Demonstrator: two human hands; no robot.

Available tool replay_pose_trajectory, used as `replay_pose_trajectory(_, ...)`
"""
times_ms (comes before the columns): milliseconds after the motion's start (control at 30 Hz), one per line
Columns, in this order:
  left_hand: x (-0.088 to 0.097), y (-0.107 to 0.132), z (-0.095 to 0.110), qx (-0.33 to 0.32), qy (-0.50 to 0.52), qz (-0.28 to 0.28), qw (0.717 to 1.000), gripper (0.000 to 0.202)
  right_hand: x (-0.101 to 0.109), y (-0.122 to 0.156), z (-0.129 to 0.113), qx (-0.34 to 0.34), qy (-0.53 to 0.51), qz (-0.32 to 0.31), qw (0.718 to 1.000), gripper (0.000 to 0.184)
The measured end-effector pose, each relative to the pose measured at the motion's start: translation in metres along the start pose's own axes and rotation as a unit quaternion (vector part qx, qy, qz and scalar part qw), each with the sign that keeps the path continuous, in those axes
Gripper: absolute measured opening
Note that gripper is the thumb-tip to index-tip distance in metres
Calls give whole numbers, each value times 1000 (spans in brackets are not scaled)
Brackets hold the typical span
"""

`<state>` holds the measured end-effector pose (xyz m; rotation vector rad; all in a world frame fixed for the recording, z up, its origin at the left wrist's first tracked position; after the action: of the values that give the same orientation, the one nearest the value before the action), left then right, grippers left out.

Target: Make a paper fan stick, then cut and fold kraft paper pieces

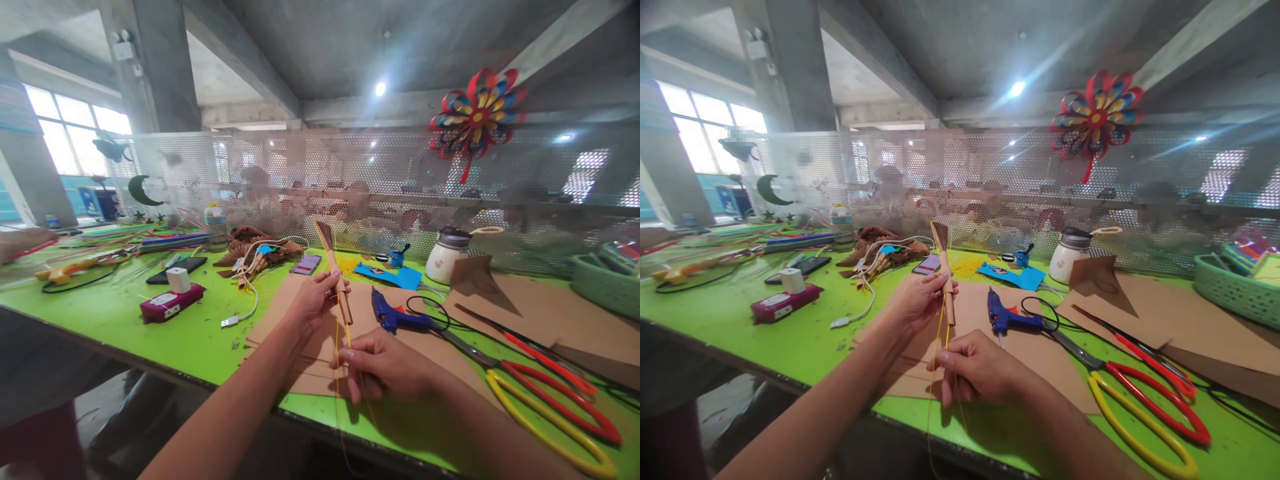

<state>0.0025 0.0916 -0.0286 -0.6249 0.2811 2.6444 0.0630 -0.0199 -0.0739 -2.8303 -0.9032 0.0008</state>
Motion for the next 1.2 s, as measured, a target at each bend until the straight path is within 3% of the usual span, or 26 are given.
replay_pose_trajectory(167,2,-1,0,1,11,6,1000,8,6,2,-4,13,43,23,999,49)
replay_pose_trajectory(367,3,2,3,-6,22,12,1000,12,-8,6,-19,15,185,-58,981,45)
replay_pose_trajectory(533,0,7,6,-9,32,0,999,7,-18,18,-51,79,330,-158,927,31)
replay_pose_trajectory(600,-7,10,7,-3,42,-32,999,6,-3,18,-65,104,374,-100,916,31)
replay_pose_trajectory(667,-15,13,7,3,51,-78,996,10,23,15,-74,112,386,28,915,37)
replay_pose_trajectory(733,-23,18,9,5,49,-114,992,14,47,16,-75,112,351,159,916,42)
replay_pose_trajectory(800,-28,22,10,4,41,-135,990,16,56,14,-65,108,274,223,929,44)
replay_pose_trajectory(933,-33,26,10,4,33,-155,987,17,41,3,-41,93,131,183,970,42)
replay_pose_trajectory(1200,-32,22,8,-9,12,-130,991,13,32,0,-34,93,43,165,981,40)
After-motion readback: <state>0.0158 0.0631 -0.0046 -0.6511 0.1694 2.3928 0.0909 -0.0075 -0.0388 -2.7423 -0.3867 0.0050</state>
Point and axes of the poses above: each hand's wrist, its own y-axis away from the middle knuckle, its own x-axis out of the back of the hand, z = x × y, the point moved 8 cm from there along -y, towards the middle knuckle, and after that the axes turned 14 degrees about x, right-handed, at the moved point
